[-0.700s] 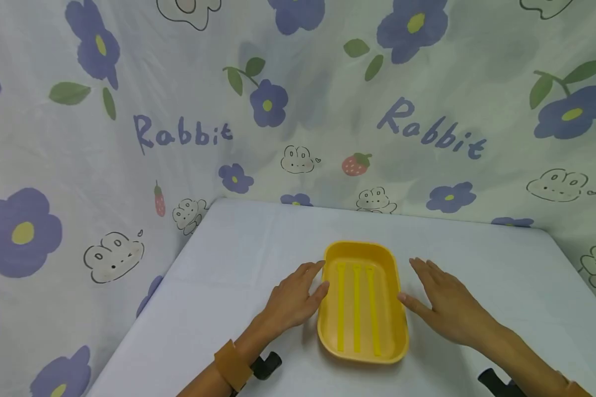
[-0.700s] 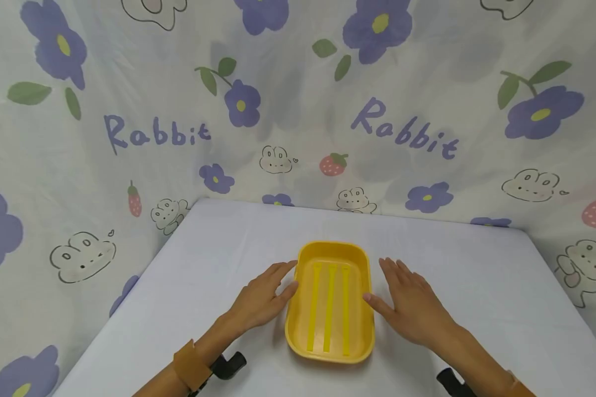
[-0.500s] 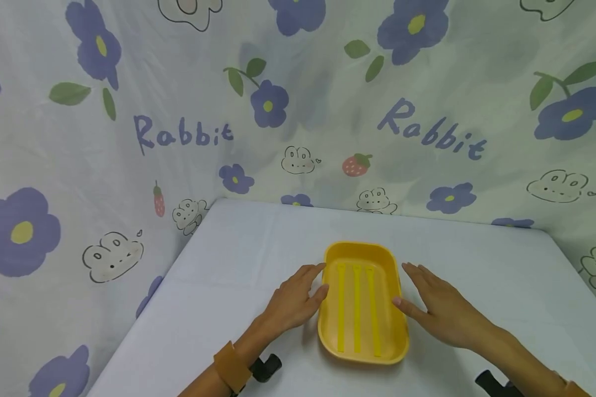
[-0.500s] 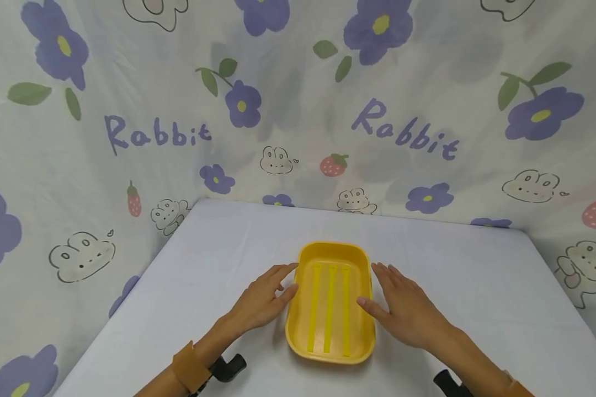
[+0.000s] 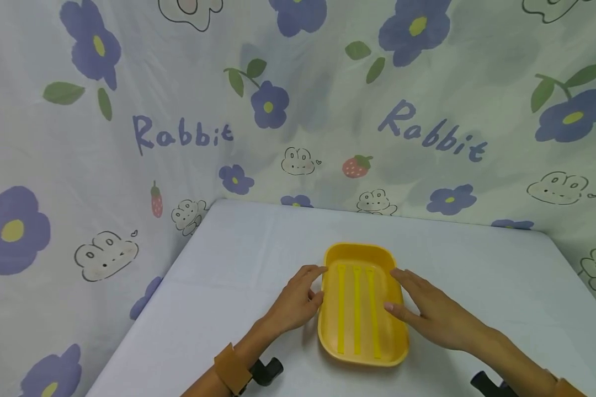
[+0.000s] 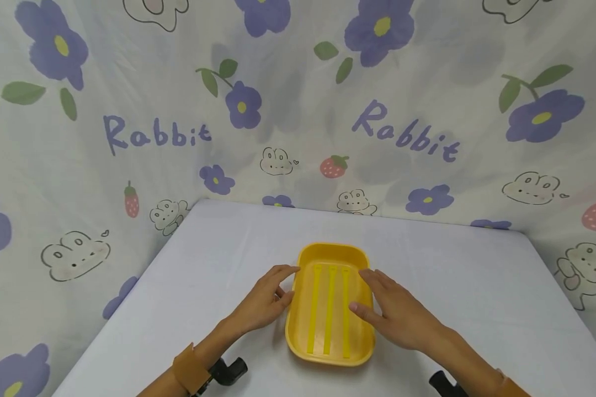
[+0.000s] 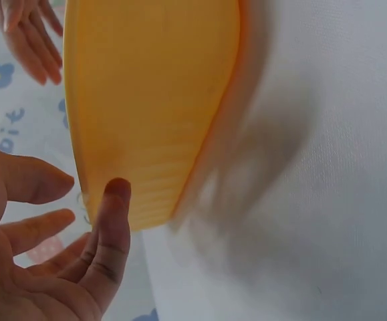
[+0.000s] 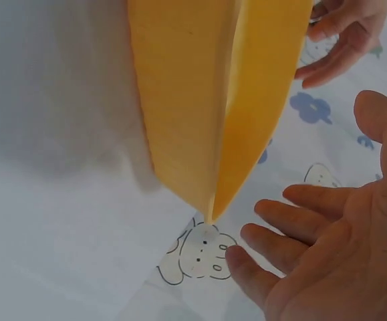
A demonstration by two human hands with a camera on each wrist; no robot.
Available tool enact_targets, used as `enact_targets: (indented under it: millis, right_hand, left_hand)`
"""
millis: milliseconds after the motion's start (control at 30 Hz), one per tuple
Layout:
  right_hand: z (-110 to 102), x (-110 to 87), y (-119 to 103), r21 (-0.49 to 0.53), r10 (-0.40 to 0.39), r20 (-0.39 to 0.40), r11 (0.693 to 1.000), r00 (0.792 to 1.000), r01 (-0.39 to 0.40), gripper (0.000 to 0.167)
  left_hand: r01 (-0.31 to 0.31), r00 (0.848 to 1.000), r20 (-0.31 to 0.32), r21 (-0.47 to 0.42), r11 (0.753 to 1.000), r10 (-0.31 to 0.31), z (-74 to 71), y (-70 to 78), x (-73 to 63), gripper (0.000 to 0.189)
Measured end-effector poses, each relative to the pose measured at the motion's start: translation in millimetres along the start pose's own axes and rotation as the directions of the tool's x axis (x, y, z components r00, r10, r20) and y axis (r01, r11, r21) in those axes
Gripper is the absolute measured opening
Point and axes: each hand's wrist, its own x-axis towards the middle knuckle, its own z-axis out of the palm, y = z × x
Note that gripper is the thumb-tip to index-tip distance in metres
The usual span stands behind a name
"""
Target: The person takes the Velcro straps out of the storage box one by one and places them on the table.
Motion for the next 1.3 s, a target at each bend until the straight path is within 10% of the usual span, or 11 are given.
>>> enact_targets:
  millis: [433, 1300]
  right_hand:
    - [9, 8.0, -1, -0.077, -0.096, -0.055, 0.993, 0.994, 0.092, 0.076]
    - [31, 30.0, 1, -0.177, -0.260, 0.126, 0.944, 0.957, 0.280, 0.033]
  left_hand:
    - [0.007, 0.999, 0.042, -0.074, 0.997, -0.004, 0.6, -2.5, 2.7, 0.052]
    - [-0.021, 0.997, 0.068, -0.177, 0.984, 0.034, 2.7, -8.8, 3.9, 0.052]
